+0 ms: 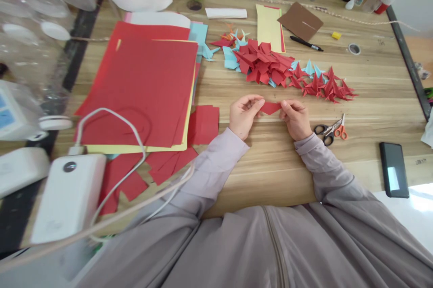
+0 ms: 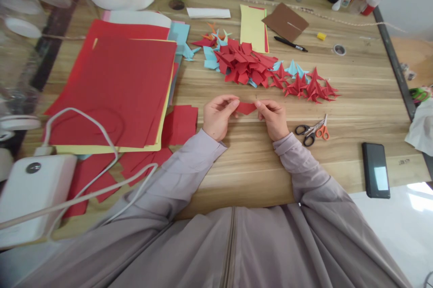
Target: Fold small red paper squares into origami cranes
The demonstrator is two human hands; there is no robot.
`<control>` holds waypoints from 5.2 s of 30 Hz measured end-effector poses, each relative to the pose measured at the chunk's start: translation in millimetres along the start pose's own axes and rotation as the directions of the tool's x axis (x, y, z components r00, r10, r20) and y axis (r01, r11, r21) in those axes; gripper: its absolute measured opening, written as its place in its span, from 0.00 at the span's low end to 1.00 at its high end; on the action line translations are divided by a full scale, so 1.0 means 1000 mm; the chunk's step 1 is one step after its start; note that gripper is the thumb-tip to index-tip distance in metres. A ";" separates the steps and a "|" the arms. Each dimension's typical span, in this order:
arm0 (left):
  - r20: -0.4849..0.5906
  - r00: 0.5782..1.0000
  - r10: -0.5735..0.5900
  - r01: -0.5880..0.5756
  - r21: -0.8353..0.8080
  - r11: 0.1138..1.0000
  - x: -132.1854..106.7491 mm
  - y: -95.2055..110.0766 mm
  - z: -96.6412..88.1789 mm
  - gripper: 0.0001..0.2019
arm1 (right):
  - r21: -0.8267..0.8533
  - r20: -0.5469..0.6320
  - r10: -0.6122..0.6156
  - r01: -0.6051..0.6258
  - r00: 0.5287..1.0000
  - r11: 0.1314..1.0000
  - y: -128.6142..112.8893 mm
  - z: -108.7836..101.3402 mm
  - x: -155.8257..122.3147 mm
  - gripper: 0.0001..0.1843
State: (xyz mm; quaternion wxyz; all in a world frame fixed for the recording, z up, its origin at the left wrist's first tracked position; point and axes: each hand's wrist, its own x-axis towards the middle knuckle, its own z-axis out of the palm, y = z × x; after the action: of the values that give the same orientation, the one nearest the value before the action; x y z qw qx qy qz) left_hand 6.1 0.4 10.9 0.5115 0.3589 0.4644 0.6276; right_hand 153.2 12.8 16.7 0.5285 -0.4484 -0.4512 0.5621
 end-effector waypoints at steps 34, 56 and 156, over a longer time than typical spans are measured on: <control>0.095 0.995 0.000 0.009 -0.100 0.995 -0.002 0.001 -0.002 0.12 | 0.109 0.094 0.129 -0.139 0.987 0.984 -0.010 0.002 -0.002 0.14; 0.231 0.972 0.032 -0.018 -0.062 0.998 -0.005 0.002 -0.002 0.16 | 0.056 0.187 0.039 -0.050 0.982 0.997 -0.002 -0.001 -0.002 0.18; 0.152 0.988 -0.011 -0.006 0.108 0.994 -0.003 0.000 -0.001 0.17 | -0.029 0.128 0.066 -0.063 0.990 0.998 -0.002 0.000 -0.003 0.15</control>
State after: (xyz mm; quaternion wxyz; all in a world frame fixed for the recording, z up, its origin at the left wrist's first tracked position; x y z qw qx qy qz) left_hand 5.5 -2.4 10.7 0.5259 0.4324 0.4578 0.5717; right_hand 153.8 9.9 18.9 0.4742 -0.4323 -0.4765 0.6010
